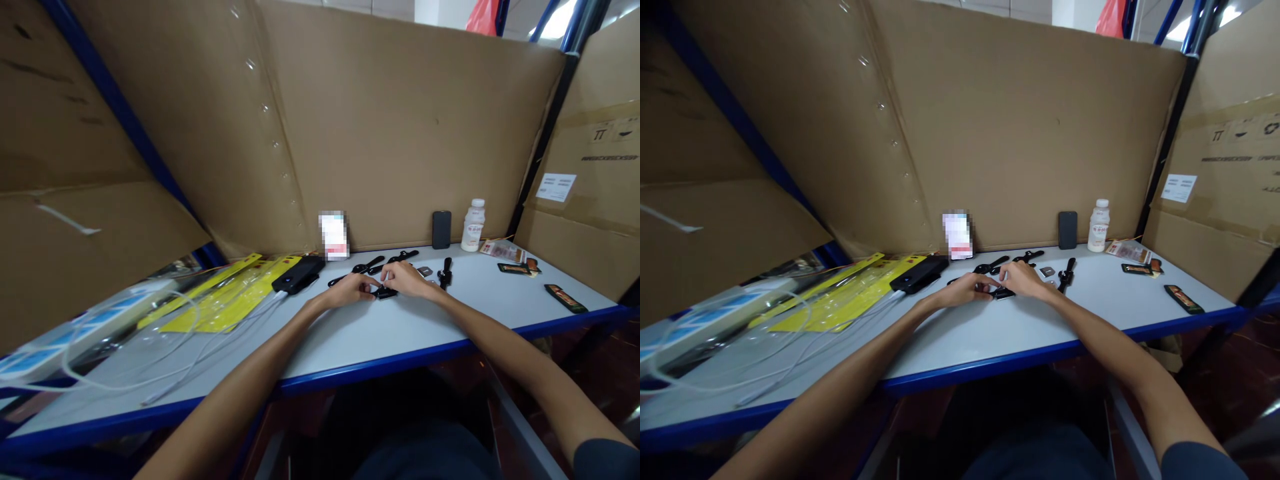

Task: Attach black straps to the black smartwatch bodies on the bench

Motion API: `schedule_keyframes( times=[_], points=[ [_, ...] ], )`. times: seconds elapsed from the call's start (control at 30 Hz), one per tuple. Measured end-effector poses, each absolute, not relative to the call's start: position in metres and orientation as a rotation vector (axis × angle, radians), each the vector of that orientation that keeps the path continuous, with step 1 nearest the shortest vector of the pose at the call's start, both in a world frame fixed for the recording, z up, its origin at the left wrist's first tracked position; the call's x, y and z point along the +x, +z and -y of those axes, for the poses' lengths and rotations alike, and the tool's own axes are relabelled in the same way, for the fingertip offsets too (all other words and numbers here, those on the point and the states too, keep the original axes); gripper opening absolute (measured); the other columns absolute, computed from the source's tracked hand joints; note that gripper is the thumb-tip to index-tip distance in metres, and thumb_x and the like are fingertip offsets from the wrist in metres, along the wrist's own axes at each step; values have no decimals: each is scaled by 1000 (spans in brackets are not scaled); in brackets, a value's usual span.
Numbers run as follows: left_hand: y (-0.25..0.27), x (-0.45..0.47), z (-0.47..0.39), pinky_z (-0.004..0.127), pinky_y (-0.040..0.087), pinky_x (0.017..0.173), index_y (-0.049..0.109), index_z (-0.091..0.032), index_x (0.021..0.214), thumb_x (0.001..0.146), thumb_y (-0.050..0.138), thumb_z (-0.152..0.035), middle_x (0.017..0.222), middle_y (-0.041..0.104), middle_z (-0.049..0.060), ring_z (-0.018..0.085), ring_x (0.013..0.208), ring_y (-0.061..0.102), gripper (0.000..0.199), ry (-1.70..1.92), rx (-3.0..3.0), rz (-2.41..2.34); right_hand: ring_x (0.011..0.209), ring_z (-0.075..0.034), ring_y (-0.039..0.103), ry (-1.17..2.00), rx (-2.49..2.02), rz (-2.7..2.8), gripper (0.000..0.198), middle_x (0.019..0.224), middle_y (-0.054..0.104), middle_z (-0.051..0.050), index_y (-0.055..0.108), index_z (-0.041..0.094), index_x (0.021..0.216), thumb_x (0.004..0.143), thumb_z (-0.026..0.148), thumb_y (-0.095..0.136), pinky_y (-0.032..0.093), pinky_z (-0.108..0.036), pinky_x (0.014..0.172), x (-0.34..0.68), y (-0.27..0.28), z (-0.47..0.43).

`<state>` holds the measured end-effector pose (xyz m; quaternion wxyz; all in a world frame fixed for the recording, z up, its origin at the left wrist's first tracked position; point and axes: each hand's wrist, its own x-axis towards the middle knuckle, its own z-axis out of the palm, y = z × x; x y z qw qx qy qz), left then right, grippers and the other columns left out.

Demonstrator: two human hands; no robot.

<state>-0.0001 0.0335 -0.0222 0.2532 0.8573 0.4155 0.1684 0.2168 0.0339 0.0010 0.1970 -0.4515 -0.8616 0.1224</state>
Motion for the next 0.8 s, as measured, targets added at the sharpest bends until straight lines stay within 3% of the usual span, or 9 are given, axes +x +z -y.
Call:
schedule_keyframes(
  times=[0.3,0.43,0.8],
  points=[
    [-24,-1,-35,24,37,64,75,-15,117,78,68,-35,74,60,-1,14,66,50,45,468,2341,-1117,75,-18,62,166,-1294,2469,12,80,72,-6,75,20,79,86,24,66,29,-28,61,225,1,-35],
    [-23,-2,-34,25,36,63,76,-13,112,79,67,-33,73,59,-1,13,65,50,39,456,2355,-1111,75,-18,61,215,-1202,2481,14,83,72,-6,77,21,88,89,32,68,31,-28,63,223,2,-32],
    [-35,0,-4,29,41,76,74,-22,123,89,67,-29,85,62,1,18,80,56,35,667,2399,-1221,72,-18,55,203,-1104,2619,17,79,68,-7,71,19,94,88,14,55,27,-31,64,218,4,-27]
  ],
)
